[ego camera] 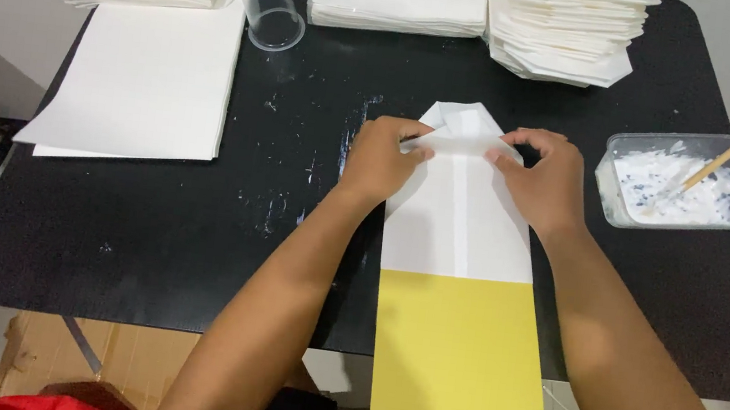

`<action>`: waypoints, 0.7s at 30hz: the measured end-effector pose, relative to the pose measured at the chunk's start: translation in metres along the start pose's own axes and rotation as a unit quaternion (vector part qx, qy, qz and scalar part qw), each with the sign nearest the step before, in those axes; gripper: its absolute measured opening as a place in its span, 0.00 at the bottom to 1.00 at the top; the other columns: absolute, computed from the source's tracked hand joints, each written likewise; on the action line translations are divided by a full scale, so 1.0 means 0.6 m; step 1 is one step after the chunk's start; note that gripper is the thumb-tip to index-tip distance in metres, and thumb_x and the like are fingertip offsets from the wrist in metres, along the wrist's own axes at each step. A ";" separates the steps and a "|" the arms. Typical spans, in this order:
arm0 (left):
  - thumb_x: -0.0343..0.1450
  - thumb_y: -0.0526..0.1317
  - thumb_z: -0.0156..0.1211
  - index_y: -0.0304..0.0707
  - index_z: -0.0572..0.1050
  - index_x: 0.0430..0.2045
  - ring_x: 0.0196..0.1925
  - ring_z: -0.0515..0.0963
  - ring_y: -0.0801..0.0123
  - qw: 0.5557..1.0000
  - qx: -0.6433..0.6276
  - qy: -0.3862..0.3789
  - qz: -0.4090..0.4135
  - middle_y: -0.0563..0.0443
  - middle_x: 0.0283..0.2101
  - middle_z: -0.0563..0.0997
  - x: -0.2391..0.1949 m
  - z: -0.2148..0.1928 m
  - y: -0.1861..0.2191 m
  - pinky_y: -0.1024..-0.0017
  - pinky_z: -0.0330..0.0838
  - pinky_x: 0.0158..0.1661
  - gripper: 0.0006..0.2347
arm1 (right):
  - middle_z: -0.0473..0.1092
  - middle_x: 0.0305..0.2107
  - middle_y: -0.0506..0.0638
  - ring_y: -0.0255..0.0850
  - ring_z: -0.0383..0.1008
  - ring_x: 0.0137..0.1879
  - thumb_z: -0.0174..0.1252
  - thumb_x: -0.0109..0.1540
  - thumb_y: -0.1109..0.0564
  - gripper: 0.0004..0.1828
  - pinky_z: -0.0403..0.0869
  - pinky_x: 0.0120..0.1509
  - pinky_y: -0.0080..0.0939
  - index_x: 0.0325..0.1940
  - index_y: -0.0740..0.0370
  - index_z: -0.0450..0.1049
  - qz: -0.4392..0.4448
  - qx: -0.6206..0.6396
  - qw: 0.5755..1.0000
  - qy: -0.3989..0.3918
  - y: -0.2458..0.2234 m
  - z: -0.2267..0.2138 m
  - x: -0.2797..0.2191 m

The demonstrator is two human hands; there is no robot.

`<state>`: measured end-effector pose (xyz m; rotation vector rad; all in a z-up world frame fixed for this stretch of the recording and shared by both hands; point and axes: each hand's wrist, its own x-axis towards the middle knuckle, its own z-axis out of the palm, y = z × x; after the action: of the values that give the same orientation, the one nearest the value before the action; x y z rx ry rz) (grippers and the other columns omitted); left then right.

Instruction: A person is manually constructing a paper bag by folding white paper around a yellow template and applying glue with a brush.

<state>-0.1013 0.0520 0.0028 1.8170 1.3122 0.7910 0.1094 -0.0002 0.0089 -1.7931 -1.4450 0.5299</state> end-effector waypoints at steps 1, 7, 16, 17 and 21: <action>0.71 0.33 0.64 0.44 0.83 0.45 0.54 0.83 0.55 1.000 -0.004 -0.004 0.004 0.48 0.46 0.85 0.002 0.002 -0.002 0.61 0.76 0.52 0.10 | 0.73 0.52 0.53 0.50 0.67 0.66 0.64 0.64 0.62 0.09 0.69 0.64 0.48 0.49 0.57 0.80 0.019 0.009 1.000 -0.009 0.001 0.002 0.002; 0.72 0.30 0.59 0.40 0.81 0.49 0.64 0.77 0.51 0.999 -0.012 -0.052 0.011 0.39 0.56 0.81 -0.009 -0.008 0.008 0.55 0.62 0.68 0.12 | 0.74 0.56 0.52 0.48 0.68 0.68 0.62 0.65 0.63 0.12 0.64 0.74 0.47 0.51 0.54 0.81 -0.007 0.041 0.998 -0.046 -0.003 -0.009 -0.014; 0.74 0.28 0.52 0.34 0.74 0.58 0.73 0.65 0.65 0.972 0.111 -0.163 0.125 0.45 0.66 0.72 -0.025 -0.012 0.011 0.60 0.35 0.77 0.16 | 0.68 0.62 0.57 0.50 0.60 0.75 0.52 0.64 0.69 0.18 0.41 0.85 0.53 0.57 0.61 0.77 -0.084 0.023 0.984 -0.157 -0.020 -0.026 -0.024; 0.74 0.28 0.52 0.34 0.74 0.58 0.73 0.65 0.65 0.972 0.111 -0.162 0.126 0.45 0.66 0.72 -0.027 -0.017 0.016 0.60 0.35 0.77 0.16 | 0.68 0.62 0.57 0.50 0.60 0.75 0.52 0.64 0.69 0.18 0.41 0.85 0.53 0.57 0.61 0.77 -0.086 0.023 0.984 -0.157 -0.015 -0.027 -0.020; 0.77 0.33 0.46 0.31 0.70 0.62 0.76 0.60 0.58 0.944 0.198 -0.207 0.167 0.44 0.71 0.66 -0.046 -0.034 0.034 0.48 0.33 0.76 0.17 | 0.62 0.68 0.51 0.46 0.53 0.78 0.47 0.66 0.61 0.22 0.33 0.86 0.51 0.64 0.56 0.73 -0.092 -0.019 0.974 -0.207 0.004 -0.024 -0.016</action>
<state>-0.1159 0.0258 0.0291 2.4092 0.9419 0.2856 0.1187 -0.0135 0.0146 -1.6149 -1.8925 0.8193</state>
